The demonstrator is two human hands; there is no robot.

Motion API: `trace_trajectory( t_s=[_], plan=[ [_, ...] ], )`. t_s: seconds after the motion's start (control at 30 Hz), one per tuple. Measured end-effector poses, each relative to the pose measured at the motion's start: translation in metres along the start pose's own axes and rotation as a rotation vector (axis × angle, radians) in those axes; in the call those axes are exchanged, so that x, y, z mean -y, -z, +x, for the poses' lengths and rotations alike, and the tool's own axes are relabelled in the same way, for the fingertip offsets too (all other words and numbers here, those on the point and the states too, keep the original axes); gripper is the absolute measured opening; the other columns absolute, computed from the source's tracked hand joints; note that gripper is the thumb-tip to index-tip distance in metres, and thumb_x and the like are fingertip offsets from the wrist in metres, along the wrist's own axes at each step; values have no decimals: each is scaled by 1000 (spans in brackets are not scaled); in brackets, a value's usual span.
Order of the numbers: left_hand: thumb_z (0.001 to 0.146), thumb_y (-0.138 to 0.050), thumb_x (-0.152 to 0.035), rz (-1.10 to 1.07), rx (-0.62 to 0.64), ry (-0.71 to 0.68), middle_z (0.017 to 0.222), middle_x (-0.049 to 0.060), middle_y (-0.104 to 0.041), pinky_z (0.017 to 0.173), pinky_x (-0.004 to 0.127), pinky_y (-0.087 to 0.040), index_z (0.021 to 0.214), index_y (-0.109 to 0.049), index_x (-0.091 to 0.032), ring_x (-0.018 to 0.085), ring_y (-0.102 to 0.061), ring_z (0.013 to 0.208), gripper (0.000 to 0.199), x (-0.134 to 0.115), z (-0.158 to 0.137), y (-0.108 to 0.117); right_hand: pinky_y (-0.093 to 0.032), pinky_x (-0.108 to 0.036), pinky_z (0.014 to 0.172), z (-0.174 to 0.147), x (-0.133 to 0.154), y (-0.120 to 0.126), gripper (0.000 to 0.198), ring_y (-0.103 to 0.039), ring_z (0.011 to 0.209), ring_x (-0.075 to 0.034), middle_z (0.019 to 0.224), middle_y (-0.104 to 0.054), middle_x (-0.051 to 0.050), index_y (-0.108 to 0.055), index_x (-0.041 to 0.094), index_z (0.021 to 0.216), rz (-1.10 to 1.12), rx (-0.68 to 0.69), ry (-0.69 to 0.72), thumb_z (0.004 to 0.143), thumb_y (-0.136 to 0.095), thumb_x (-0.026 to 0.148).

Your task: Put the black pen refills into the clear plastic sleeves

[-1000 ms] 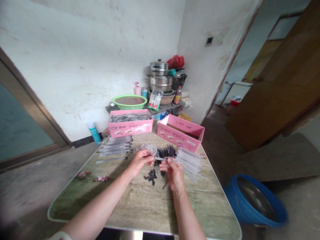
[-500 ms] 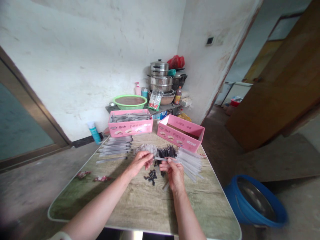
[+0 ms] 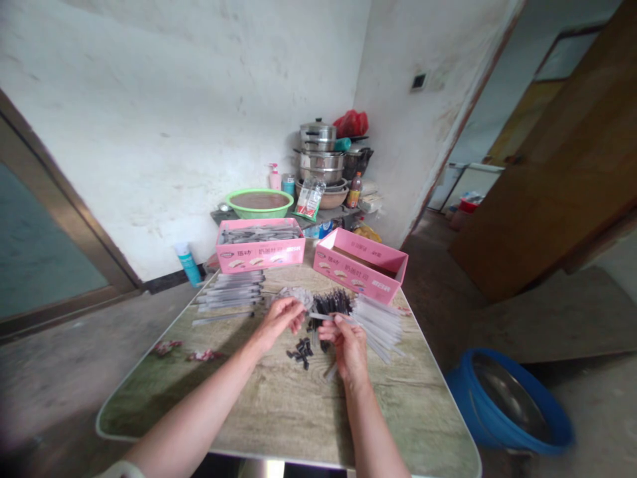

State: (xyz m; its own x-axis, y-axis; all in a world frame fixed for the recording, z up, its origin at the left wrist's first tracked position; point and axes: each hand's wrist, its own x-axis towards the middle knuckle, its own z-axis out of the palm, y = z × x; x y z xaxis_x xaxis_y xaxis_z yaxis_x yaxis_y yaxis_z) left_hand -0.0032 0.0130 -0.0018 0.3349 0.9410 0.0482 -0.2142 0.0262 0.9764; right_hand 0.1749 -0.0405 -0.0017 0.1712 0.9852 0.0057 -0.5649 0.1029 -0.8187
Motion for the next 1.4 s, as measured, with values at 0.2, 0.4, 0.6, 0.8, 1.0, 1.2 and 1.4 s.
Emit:
trace_trajectory(
  t_s=[0.2, 0.4, 0.6, 0.8, 1.0, 1.2, 1.4],
  plan=[
    [75, -71, -51, 91, 79, -21, 58, -2, -58, 39, 17, -36, 72, -61, -13, 6, -49, 43, 40, 2, 1, 1, -61, -26, 53, 1, 0, 1, 27, -72, 57, -19, 71, -76, -10, -74, 12, 85, -17, 0, -3, 69, -84, 32],
    [69, -78, -45, 27, 38, -90, 70, 0, -63, 46, 19, -45, 91, -62, -14, 9, -56, 52, 41, 3, 3, 1, -61, -26, 53, 0, 1, 0, 28, -71, 56, -19, 70, -75, -9, -74, 13, 84, -12, -8, -3, 68, -85, 33],
    [80, -65, -51, 178, 59, -29, 56, -2, -55, 36, 16, -31, 70, -60, -14, 5, -44, 40, 39, 1, 1, 1, -60, -27, 53, 0, 0, 0, 26, -71, 56, -19, 70, -75, -9, -74, 13, 84, -27, 4, -4, 70, -84, 33],
    [67, -80, -43, 33, 46, -112, 74, 1, -63, 49, 21, -49, 90, -63, -14, 10, -58, 57, 41, 1, 3, -1, -60, -26, 53, 1, -1, 2, 26, -71, 56, -18, 70, -75, -9, -74, 13, 84, -22, -1, -1, 70, -84, 33],
    [80, -65, -52, 180, 88, -27, 56, -2, -54, 35, 17, -32, 71, -61, -13, 5, -43, 39, 40, 1, 0, -1, -60, -26, 52, 0, 0, 0, 26, -71, 55, -18, 70, -75, -9, -74, 13, 84, -25, 12, -4, 70, -84, 33],
    [70, -74, -51, 98, 52, -67, 67, -1, -60, 42, 20, -43, 84, -62, -15, 8, -52, 47, 41, 1, 1, 0, -60, -26, 52, 1, 0, -1, 27, -71, 55, -19, 70, -75, -10, -74, 12, 85, -7, 6, -3, 69, -85, 31],
    [77, -67, -53, 192, 100, -38, 56, -3, -55, 38, 18, -36, 72, -60, -15, 6, -46, 41, 40, 0, 0, 0, -60, -26, 52, 1, -2, 1, 26, -70, 55, -18, 69, -75, -9, -73, 12, 83, -29, 8, -11, 71, -83, 33]
  ],
)
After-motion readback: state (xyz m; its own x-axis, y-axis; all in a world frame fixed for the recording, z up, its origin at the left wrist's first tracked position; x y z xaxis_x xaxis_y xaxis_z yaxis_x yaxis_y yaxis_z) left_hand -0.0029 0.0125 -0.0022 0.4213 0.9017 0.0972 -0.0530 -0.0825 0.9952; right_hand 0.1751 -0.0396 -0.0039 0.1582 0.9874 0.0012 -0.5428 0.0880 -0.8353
